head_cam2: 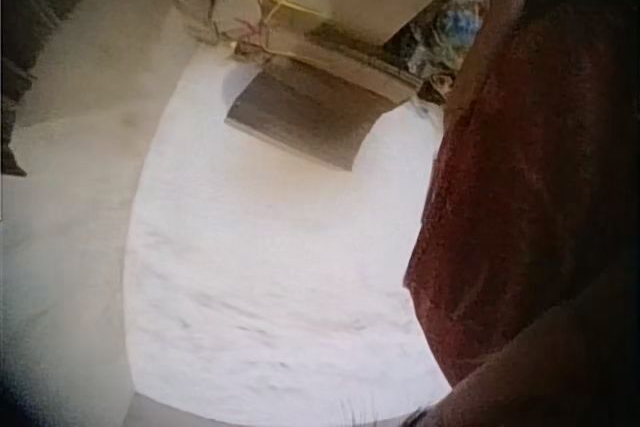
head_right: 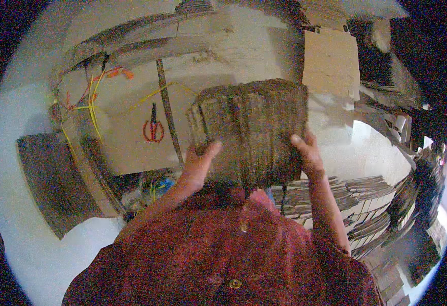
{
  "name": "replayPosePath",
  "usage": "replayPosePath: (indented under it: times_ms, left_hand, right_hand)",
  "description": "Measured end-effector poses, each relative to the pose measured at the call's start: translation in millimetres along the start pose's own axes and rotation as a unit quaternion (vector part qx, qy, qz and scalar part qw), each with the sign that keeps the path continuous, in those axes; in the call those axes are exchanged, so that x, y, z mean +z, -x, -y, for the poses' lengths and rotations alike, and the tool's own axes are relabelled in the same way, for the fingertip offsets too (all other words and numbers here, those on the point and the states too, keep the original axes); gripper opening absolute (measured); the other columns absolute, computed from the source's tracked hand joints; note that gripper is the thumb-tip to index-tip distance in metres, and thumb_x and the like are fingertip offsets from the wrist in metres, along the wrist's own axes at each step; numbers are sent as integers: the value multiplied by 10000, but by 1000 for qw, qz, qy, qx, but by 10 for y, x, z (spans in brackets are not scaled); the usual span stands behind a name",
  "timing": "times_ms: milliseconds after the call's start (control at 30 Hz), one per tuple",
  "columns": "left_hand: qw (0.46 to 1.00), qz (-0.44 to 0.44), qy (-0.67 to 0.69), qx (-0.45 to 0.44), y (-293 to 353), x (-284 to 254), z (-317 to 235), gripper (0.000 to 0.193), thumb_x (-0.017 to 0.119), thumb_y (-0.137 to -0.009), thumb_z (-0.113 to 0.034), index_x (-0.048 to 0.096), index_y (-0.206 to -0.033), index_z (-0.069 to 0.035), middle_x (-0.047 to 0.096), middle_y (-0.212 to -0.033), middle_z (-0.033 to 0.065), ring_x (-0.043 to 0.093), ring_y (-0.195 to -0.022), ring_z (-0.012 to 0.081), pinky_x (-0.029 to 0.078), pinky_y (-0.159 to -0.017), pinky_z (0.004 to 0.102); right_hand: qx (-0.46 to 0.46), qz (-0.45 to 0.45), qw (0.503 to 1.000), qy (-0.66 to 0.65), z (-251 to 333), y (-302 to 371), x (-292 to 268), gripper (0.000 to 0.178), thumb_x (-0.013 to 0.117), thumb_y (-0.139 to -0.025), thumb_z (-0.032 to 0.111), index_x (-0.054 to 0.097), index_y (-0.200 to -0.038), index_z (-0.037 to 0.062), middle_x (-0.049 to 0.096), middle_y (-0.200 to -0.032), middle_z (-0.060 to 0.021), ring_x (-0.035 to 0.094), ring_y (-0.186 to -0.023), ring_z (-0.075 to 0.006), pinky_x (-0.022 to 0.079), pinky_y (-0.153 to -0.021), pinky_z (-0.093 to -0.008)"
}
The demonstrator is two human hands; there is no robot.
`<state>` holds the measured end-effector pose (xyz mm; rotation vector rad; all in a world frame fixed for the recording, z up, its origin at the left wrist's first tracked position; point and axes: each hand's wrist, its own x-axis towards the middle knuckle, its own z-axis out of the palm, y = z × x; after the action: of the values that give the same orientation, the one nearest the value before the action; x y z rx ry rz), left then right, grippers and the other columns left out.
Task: The person gathers flat cardboard pieces, stacks them, and ties the stack with a yellow plastic strap. They repeat this process to create multiple bundles, then place the finished bundles on the floor.
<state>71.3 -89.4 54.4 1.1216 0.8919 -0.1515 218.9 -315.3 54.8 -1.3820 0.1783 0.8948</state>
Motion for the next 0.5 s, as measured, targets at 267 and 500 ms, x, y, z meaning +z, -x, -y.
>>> replayPosePath:
  times_ms: [267, 500]
  left_hand:
    - [996, 43, 73, 14, -907, 86, 525, 665, 665, -781, -345, 361, -1280, -27, 519, -1169, 129, 507, -1060, 223, 407, -905, 360]
    - [999, 7, 4, -32, -509, -51, 72, 662, 666, -772, -374, 397, -1253, -8, 537, -1147, 115, 518, -1040, 208, 415, -891, 344]
  right_hand:
    - [8, -31, 999, -30, -482, -555, -318, 471, 572, -836, 274, 444, -1215, 24, 565, -1080, -75, 573, -888, -202, 489, -773, -353]
    - [34, -86, 996, 14, -39, -127, 19, 440, 556, -854, 245, 446, -1212, 14, 577, -1059, -75, 574, -893, -189, 487, -770, -336]
